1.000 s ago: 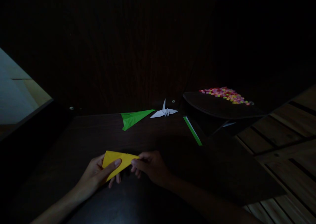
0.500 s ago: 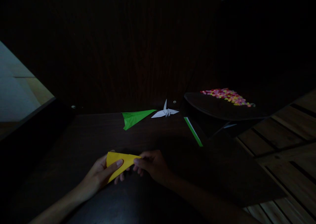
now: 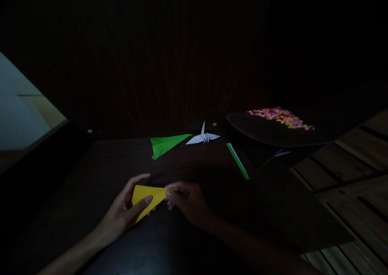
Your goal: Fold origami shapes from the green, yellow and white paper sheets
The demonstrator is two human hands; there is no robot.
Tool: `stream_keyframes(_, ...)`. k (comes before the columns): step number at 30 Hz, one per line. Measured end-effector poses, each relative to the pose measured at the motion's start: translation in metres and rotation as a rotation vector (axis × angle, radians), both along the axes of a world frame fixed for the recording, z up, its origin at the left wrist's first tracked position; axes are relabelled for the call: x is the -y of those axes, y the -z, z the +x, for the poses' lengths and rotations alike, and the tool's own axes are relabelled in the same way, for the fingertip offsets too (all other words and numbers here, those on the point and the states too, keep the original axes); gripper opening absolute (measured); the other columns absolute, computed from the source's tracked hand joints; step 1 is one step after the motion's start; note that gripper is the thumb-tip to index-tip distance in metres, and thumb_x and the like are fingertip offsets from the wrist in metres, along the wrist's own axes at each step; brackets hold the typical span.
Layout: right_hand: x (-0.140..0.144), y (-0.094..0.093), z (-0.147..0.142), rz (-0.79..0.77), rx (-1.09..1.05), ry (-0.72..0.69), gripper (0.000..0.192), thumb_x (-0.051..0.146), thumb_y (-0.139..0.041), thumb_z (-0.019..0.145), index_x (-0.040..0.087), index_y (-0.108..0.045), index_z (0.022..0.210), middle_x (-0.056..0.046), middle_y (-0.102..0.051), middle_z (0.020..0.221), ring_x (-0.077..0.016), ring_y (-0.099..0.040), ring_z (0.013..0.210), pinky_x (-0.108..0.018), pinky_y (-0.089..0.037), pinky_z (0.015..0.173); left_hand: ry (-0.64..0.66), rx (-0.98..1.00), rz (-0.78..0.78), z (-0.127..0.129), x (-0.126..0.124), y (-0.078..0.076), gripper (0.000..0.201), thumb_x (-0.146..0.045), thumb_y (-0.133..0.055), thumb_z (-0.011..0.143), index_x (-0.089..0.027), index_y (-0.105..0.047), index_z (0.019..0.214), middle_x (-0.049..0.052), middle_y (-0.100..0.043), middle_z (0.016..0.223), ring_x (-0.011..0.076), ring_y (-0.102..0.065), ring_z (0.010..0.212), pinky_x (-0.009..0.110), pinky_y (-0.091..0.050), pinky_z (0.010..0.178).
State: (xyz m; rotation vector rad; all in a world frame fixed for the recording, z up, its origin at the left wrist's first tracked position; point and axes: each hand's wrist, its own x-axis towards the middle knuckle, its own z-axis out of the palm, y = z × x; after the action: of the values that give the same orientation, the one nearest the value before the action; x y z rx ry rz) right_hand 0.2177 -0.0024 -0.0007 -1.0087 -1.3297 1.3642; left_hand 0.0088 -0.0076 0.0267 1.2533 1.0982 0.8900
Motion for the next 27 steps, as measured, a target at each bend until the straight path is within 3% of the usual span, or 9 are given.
stream_keyframes(2, 0.0008, -0.0001, -0.0011, 0.009, 0.017, 0.009, 0.024, 0.037, -0.071, 0.082, 0.017, -0.072, 0.095, -0.001, -0.072, 0.067, -0.0145, -0.069, 0.057, -0.026, -0.056, 0.058, -0.004, -0.082, 0.071, -0.0010, -0.0005, -0.0011, 0.052, -0.040, -0.069, 0.083, -0.022, -0.053, 0.130, 0.007, -0.067, 0.105, 0.0222, -0.064, 0.087, 0.031, -0.053, 0.073)
stream_keyframes(8, 0.0023, 0.0000, -0.0014, 0.045, 0.034, 0.044, 0.022, 0.038, -0.072, 0.082, 0.018, -0.074, 0.092, -0.002, -0.072, 0.067, -0.0162, -0.070, 0.059, -0.028, -0.057, 0.060, -0.024, -0.198, 0.218, -0.0019, -0.0027, -0.0003, 0.026, -0.037, -0.069, 0.083, -0.022, -0.072, 0.104, 0.006, -0.072, 0.099, 0.0228, -0.065, 0.090, 0.031, -0.052, 0.081)
stream_keyframes(20, -0.0015, 0.0028, 0.0050, 0.072, 0.035, 0.007, 0.021, 0.037, -0.073, 0.082, 0.017, -0.076, 0.087, -0.002, -0.072, 0.062, -0.0154, -0.069, 0.056, -0.028, -0.057, 0.060, -0.012, -0.114, 0.084, -0.0032, -0.0019, 0.0029, 0.033, -0.039, -0.075, 0.077, -0.019, -0.078, 0.103, 0.009, -0.078, 0.098, 0.0250, -0.072, 0.086, 0.033, -0.057, 0.075)
stream_keyframes(27, -0.0034, 0.0027, 0.0070, 0.065, 0.012, -0.033, 0.017, 0.035, -0.075, 0.080, 0.018, -0.077, 0.085, -0.001, -0.073, 0.063, -0.0147, -0.069, 0.054, -0.026, -0.057, 0.056, 0.023, -0.111, 0.116, -0.0047, -0.0009, 0.0019, 0.026, -0.037, -0.075, 0.079, -0.020, -0.080, 0.098, 0.008, -0.079, 0.093, 0.0234, -0.072, 0.081, 0.029, -0.056, 0.068)
